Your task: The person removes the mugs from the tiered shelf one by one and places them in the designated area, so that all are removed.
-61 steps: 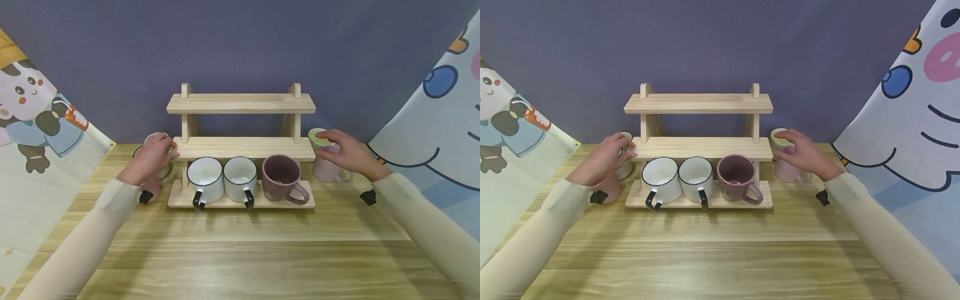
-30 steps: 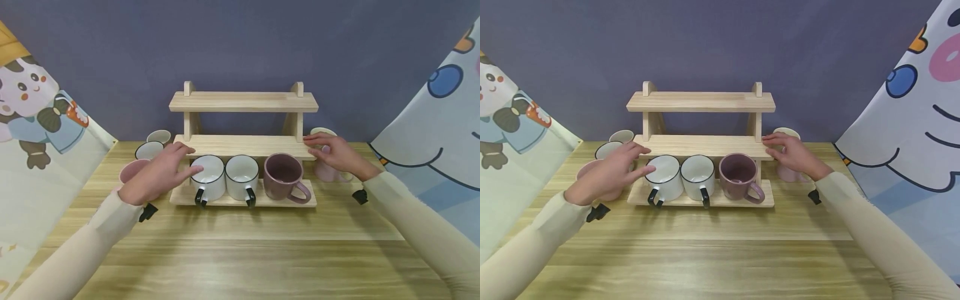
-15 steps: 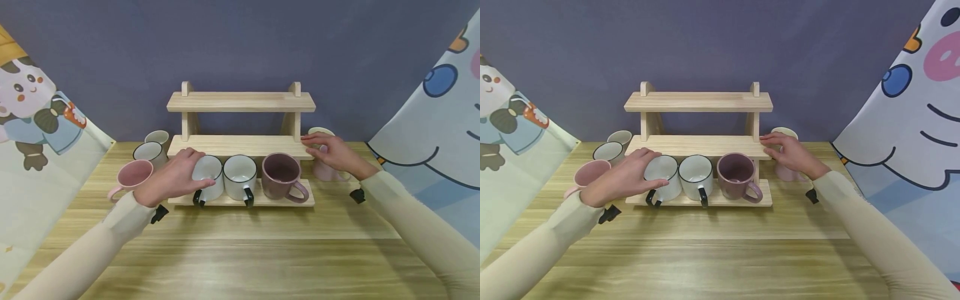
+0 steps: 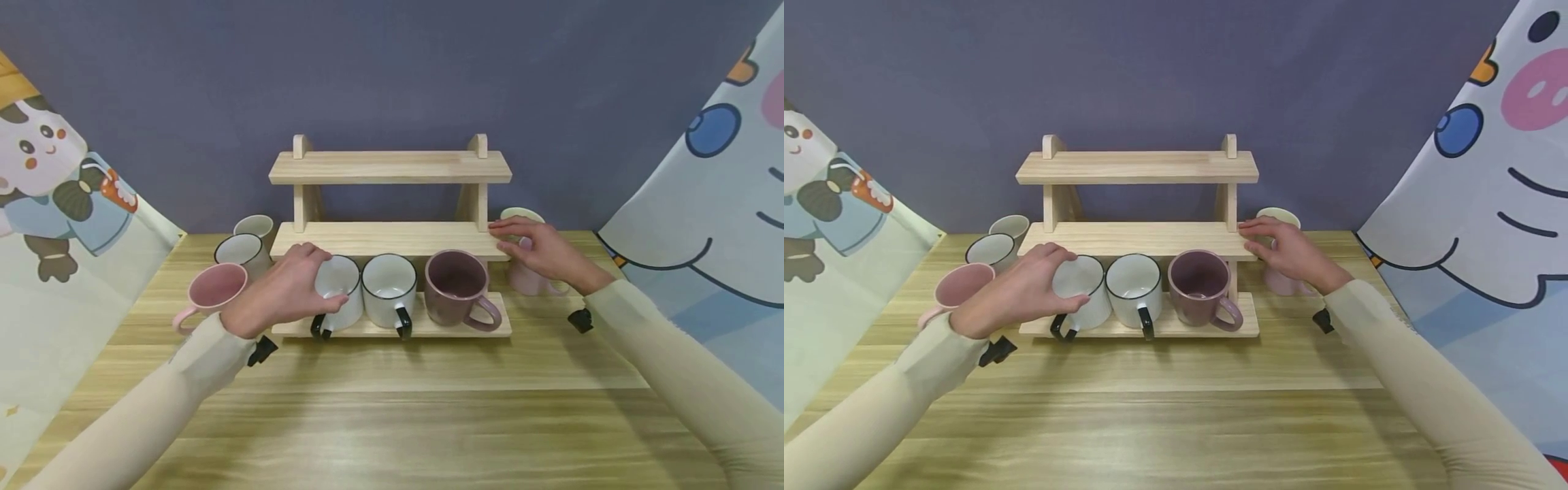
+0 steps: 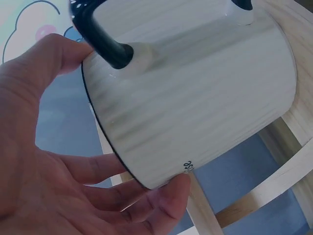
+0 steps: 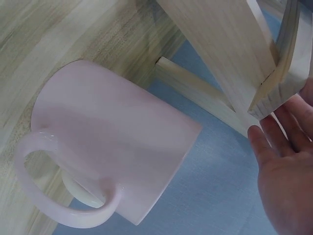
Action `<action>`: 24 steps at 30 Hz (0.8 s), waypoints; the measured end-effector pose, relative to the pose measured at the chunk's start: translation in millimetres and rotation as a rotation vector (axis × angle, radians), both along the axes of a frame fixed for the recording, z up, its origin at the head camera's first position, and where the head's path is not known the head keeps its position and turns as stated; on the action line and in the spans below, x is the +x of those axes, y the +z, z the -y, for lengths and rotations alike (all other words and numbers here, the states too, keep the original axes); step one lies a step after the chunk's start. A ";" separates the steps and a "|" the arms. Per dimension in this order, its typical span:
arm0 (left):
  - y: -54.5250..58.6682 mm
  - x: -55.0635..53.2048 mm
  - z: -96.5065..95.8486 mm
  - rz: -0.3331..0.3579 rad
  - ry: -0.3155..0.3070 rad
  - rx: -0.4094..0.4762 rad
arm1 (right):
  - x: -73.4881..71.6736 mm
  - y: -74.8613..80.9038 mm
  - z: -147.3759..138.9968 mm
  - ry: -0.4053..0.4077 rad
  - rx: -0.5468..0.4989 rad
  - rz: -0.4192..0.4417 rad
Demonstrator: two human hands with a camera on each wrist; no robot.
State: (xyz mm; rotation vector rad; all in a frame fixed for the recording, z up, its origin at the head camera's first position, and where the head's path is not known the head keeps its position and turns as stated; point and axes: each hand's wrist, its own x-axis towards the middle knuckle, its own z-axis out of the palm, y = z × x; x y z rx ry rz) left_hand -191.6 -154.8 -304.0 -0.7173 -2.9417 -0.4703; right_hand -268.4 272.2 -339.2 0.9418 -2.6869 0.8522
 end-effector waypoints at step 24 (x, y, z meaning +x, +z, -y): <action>12.4 42.6 60.6 -0.180 0.101 -0.013 | 0.8 -0.5 0.7 -0.011 -0.004 0.016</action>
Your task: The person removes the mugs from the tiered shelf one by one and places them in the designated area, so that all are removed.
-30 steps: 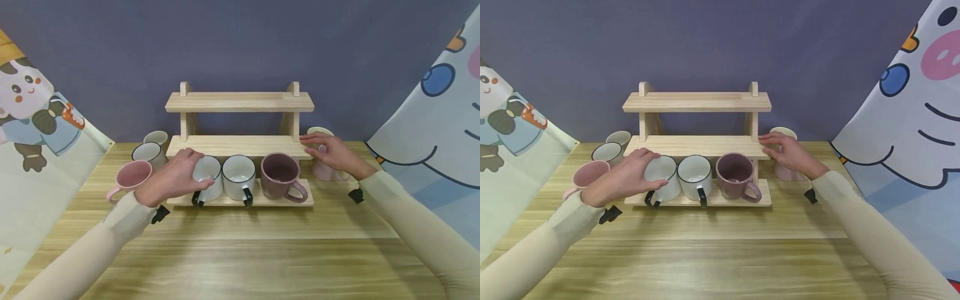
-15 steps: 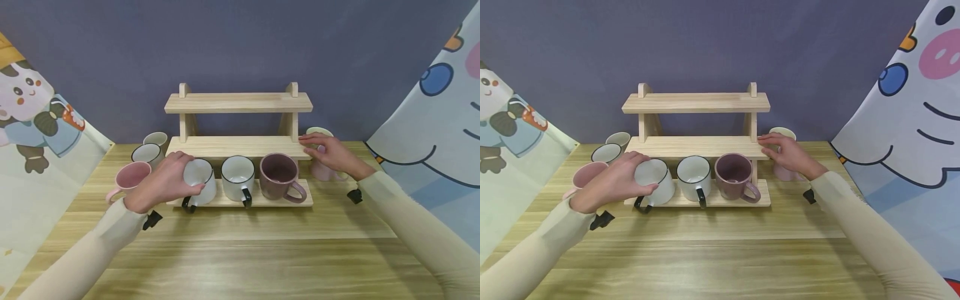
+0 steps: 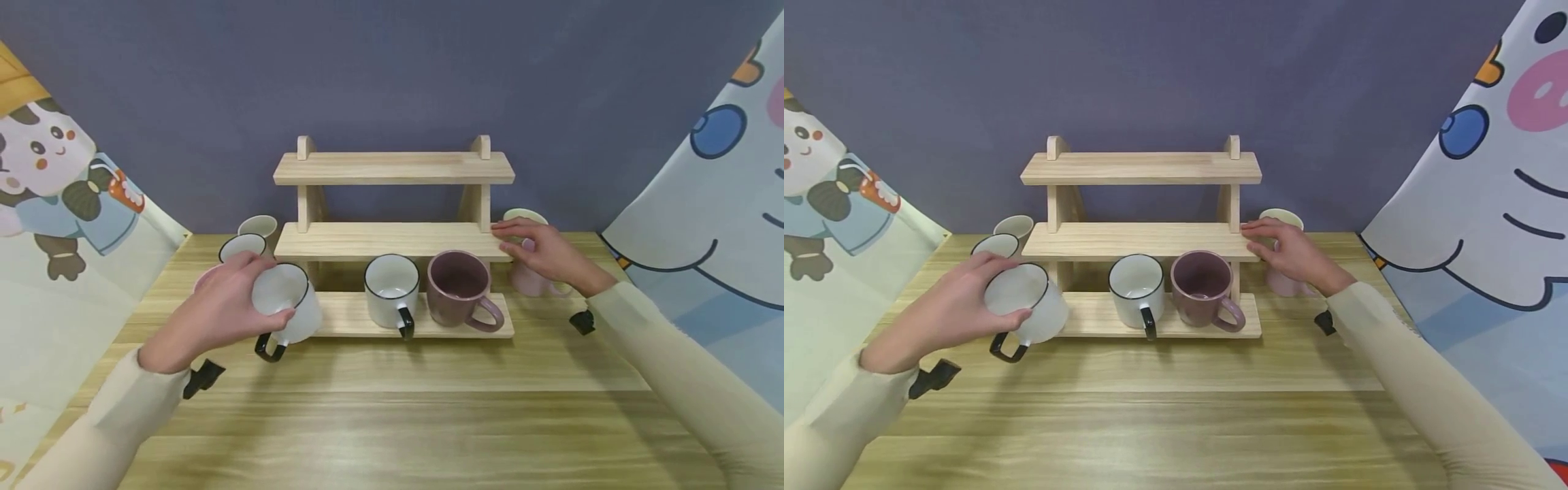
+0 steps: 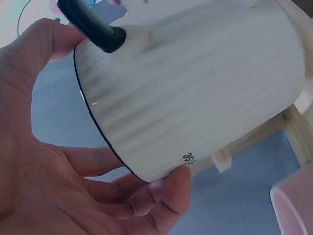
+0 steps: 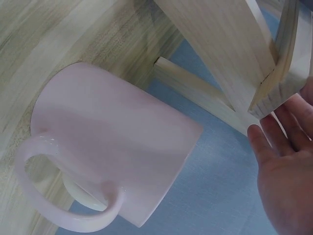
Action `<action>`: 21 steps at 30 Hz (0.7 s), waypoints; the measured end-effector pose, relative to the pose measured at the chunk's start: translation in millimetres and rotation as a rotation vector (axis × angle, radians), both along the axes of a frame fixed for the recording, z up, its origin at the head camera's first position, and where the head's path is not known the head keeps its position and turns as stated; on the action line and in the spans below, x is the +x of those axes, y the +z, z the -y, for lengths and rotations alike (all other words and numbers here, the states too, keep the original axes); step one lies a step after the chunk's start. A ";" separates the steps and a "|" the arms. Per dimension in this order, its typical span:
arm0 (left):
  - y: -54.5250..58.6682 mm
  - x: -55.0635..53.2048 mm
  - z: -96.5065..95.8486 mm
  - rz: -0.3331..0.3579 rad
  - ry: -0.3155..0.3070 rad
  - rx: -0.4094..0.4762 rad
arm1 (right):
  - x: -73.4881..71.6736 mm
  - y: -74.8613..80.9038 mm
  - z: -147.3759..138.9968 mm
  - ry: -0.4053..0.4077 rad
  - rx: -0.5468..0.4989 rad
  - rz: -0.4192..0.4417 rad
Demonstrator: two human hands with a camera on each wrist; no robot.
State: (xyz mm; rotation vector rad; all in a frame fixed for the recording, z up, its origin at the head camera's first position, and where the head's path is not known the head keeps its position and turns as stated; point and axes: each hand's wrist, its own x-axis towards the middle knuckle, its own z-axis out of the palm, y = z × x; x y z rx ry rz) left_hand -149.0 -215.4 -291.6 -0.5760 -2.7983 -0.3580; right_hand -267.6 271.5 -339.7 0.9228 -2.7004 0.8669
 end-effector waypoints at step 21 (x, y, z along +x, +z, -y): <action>-22.4 51.4 55.2 -0.076 -0.003 0.026 | -3.8 -5.4 -1.2 -0.003 -0.028 -0.012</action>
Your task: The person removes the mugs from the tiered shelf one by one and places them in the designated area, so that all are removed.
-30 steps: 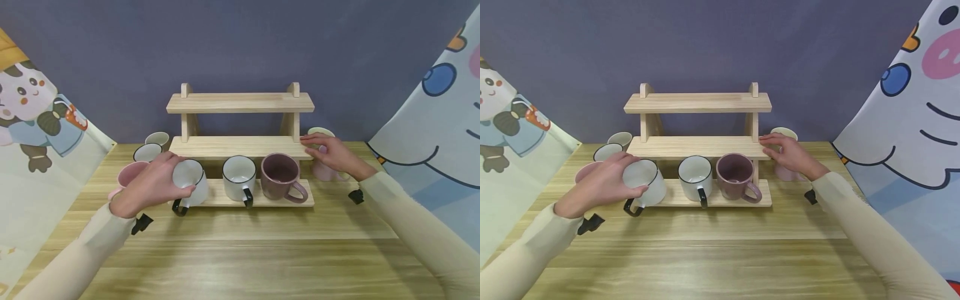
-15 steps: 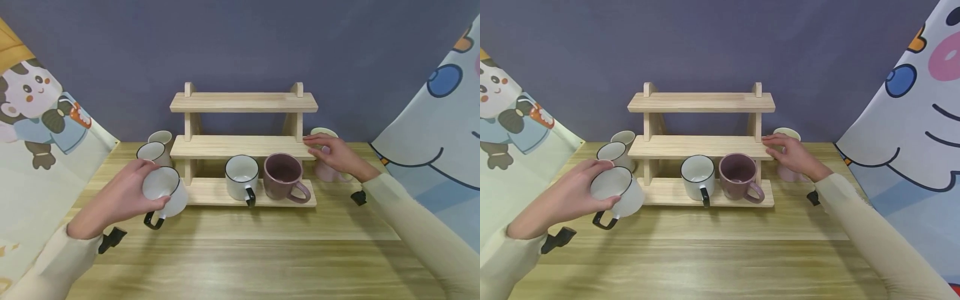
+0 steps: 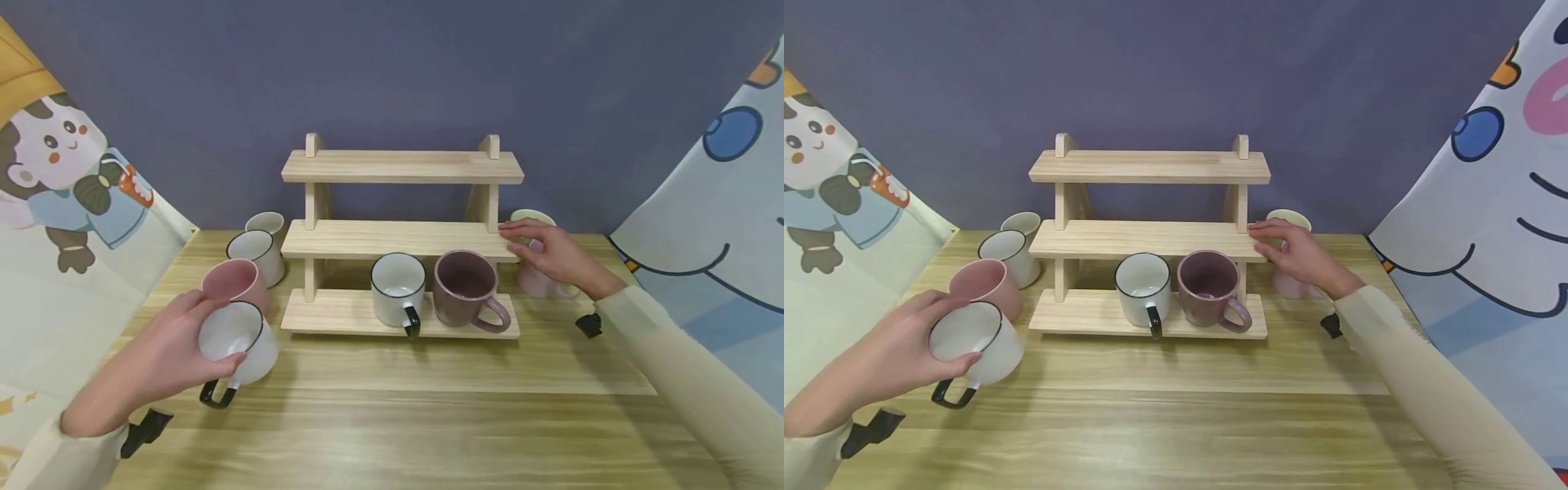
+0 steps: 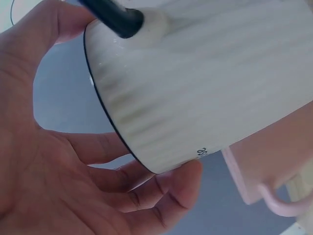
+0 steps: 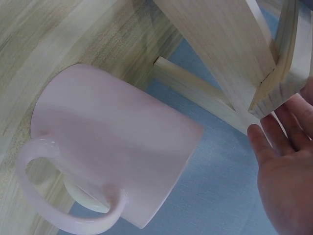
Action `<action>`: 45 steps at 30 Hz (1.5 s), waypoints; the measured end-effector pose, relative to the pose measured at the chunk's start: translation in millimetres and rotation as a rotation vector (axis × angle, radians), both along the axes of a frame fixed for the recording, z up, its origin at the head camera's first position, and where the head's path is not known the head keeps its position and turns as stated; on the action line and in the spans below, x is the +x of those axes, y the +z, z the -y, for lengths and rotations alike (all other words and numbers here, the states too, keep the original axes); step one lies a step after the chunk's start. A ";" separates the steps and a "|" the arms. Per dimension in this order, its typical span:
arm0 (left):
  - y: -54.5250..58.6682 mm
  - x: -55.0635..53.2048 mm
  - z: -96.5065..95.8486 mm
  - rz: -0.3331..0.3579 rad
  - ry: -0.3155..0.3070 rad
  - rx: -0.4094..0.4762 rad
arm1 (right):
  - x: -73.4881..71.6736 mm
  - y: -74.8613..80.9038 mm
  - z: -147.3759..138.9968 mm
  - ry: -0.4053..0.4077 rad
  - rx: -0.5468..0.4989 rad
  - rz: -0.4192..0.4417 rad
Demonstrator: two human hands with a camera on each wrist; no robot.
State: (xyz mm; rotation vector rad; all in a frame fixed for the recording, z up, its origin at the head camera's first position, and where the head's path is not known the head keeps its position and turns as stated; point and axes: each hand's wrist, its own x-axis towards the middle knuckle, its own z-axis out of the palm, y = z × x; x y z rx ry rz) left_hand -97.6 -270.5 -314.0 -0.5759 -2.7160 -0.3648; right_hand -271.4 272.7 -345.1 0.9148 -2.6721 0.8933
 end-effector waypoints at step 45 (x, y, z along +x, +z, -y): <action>-33.6 5.4 32.8 -0.001 -0.089 0.015 | 1.0 0.7 2.0 0.001 -0.009 -0.002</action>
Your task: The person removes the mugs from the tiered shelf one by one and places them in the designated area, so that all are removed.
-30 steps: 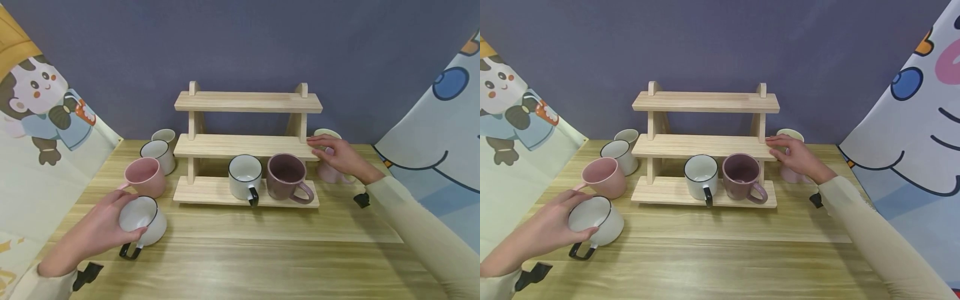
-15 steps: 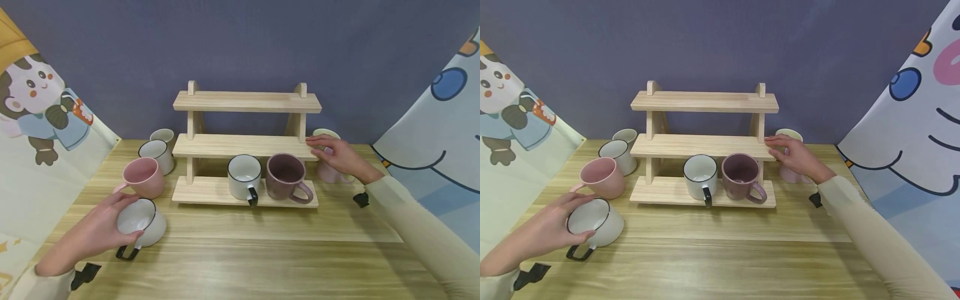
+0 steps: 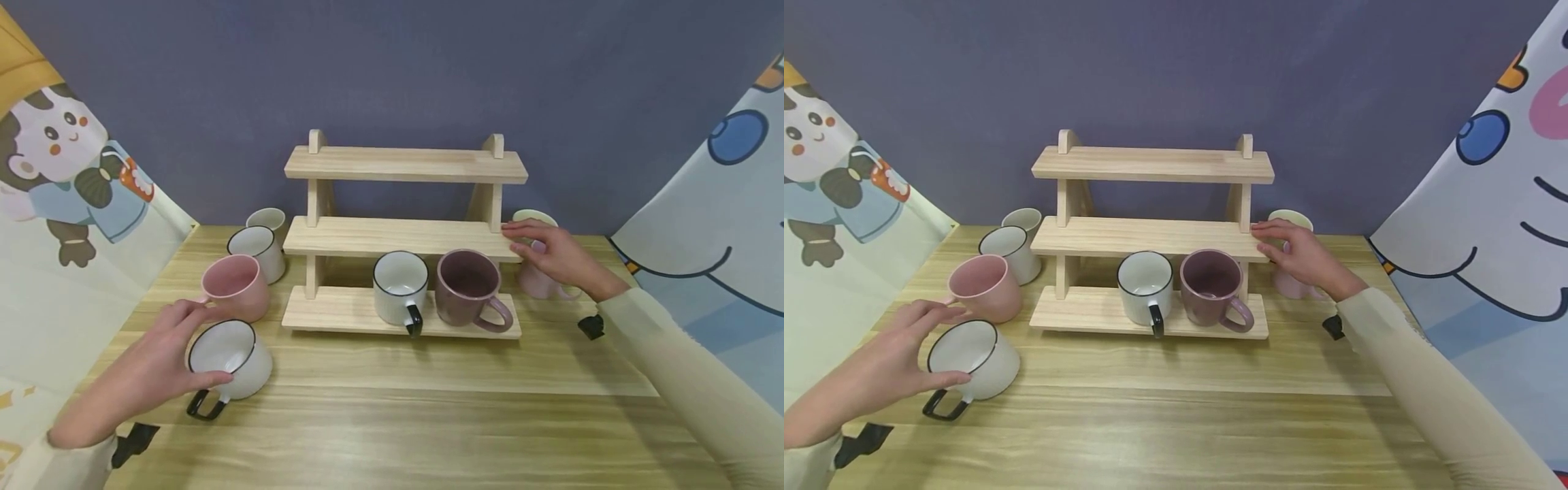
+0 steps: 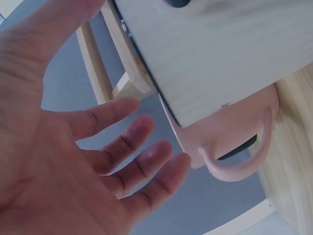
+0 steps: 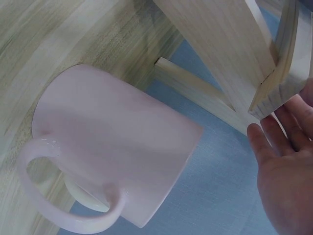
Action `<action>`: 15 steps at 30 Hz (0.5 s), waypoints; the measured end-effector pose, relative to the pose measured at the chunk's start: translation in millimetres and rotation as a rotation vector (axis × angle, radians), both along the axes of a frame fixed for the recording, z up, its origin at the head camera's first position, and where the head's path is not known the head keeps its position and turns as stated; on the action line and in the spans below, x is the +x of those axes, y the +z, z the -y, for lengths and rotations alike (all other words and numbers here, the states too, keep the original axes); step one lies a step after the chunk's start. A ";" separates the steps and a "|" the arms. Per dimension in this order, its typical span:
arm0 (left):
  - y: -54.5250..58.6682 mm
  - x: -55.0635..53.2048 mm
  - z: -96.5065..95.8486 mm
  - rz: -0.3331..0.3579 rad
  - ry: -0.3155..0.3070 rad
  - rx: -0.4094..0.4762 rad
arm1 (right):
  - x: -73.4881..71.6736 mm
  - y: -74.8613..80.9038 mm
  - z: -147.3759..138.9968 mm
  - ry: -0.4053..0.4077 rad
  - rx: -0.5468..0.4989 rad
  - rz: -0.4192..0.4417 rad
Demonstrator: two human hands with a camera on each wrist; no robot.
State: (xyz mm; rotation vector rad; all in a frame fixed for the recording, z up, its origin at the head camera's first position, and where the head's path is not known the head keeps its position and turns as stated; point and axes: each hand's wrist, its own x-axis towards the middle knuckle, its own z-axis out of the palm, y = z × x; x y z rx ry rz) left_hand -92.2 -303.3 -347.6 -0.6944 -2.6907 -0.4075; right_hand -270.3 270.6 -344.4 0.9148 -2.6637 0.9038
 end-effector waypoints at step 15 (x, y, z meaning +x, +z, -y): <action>0.5 -4.1 18.1 -0.067 0.035 -0.040 | 0.0 0.8 0.2 0.005 -0.001 0.007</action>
